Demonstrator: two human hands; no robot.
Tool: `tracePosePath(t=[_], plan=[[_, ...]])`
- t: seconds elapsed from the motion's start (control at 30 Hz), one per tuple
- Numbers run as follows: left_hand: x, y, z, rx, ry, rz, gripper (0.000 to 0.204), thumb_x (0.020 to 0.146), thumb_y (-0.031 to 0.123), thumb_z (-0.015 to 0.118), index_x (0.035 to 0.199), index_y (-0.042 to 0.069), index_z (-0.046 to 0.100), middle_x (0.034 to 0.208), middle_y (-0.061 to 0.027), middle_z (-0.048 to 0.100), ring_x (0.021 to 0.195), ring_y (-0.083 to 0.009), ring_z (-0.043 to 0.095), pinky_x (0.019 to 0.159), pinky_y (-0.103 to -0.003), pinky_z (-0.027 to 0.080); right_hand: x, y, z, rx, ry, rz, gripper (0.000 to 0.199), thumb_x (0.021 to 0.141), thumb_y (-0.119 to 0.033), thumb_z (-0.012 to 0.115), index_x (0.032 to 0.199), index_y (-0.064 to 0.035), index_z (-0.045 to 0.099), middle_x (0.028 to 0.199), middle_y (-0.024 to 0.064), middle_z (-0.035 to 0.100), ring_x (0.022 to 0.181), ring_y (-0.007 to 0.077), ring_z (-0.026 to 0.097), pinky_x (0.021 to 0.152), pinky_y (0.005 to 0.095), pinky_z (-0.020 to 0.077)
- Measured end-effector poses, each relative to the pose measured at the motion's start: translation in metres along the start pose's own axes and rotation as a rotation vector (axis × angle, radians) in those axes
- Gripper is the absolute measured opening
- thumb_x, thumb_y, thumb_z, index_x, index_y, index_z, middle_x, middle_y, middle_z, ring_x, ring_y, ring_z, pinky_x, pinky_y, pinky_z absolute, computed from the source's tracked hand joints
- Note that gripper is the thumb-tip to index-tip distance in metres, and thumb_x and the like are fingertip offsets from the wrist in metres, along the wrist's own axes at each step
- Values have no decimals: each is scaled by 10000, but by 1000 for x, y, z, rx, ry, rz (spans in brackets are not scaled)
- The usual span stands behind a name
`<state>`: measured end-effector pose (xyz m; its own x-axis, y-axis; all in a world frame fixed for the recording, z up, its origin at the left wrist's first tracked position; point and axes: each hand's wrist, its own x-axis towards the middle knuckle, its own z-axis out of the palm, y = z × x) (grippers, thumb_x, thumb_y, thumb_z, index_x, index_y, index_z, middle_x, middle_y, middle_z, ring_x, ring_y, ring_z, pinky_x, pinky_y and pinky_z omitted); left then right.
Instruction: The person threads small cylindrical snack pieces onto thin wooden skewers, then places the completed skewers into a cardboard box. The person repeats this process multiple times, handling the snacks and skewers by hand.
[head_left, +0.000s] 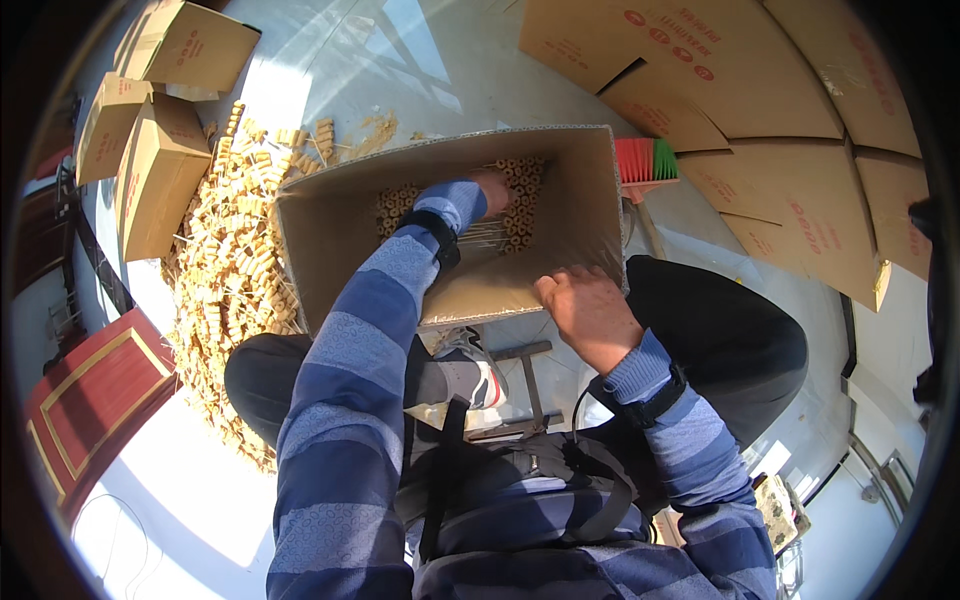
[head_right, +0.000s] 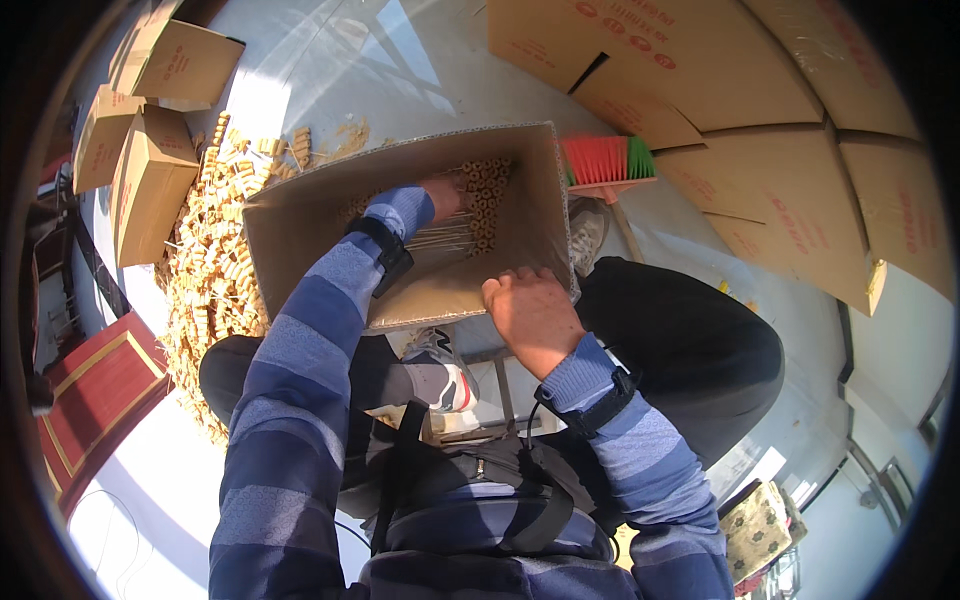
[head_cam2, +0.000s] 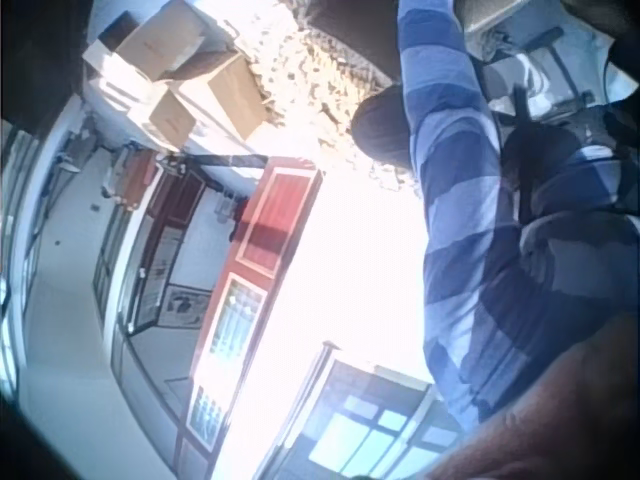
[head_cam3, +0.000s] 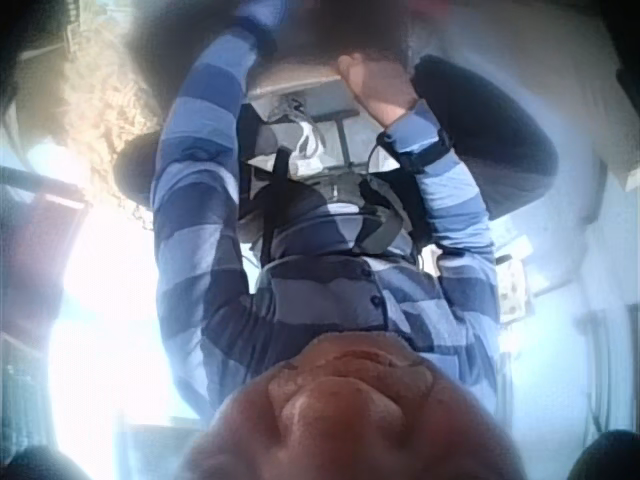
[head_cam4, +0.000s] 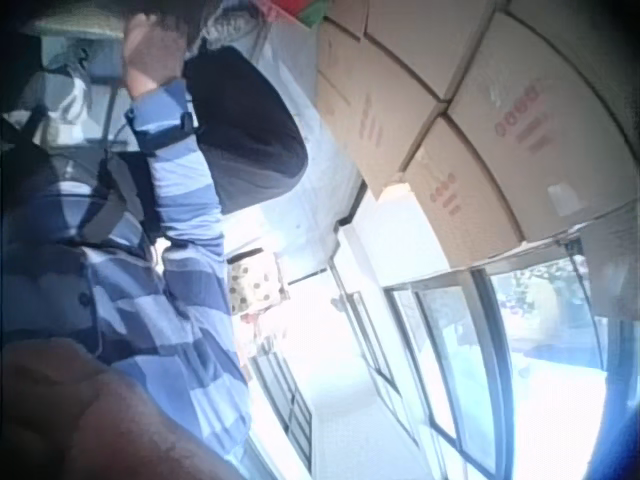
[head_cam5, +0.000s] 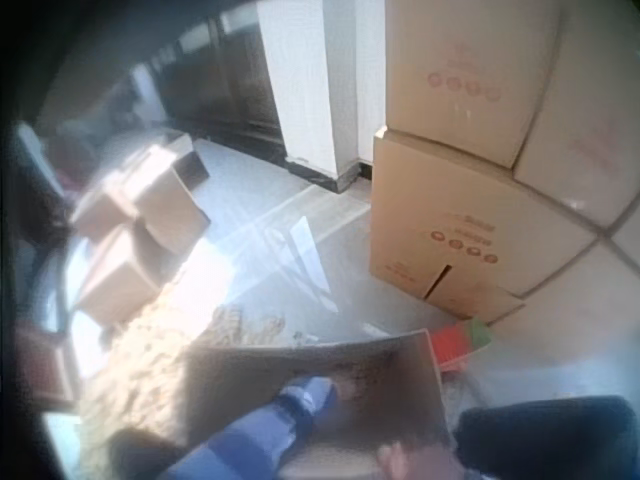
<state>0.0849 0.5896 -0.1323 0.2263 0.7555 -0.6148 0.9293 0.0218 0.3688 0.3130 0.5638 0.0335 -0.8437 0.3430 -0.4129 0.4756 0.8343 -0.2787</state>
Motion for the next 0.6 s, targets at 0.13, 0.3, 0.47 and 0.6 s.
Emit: tracePosePath(t=[0.13,0.3,0.47,0.6], plan=[[-88,13,-73,-408,-151,75,448,974,395,579,1292,86,642,1232,-128,671,1208,-263,600,938,-375,554,-8,-30,-27,-55,70,-72,492,884,-108,667,1348,-41,517,1338,150,560,1206,301,549,1026,419,429],[-192,7,-129,-791,6,-84,483,1001,414,576,1261,12,637,1178,-120,671,1158,-199,617,934,-304,551,-22,-123,-55,568,179,-388,331,937,-157,660,1241,-33,613,1217,170,645,1114,383,616,952,403,517],[-253,-21,-194,-1243,311,176,555,974,339,638,1368,-26,497,1388,-188,529,1258,-269,555,1052,-375,487,-18,-243,-45,1492,-412,-363,368,965,-234,670,1205,34,592,1139,167,649,991,218,680,833,315,546],[-311,-36,-239,-1286,514,237,260,997,214,599,1063,-36,567,1104,-202,642,1071,-326,651,986,-447,548,-2,-303,-32,1386,-320,-426,521,932,-337,722,1137,104,537,996,156,628,868,200,670,773,311,566]])
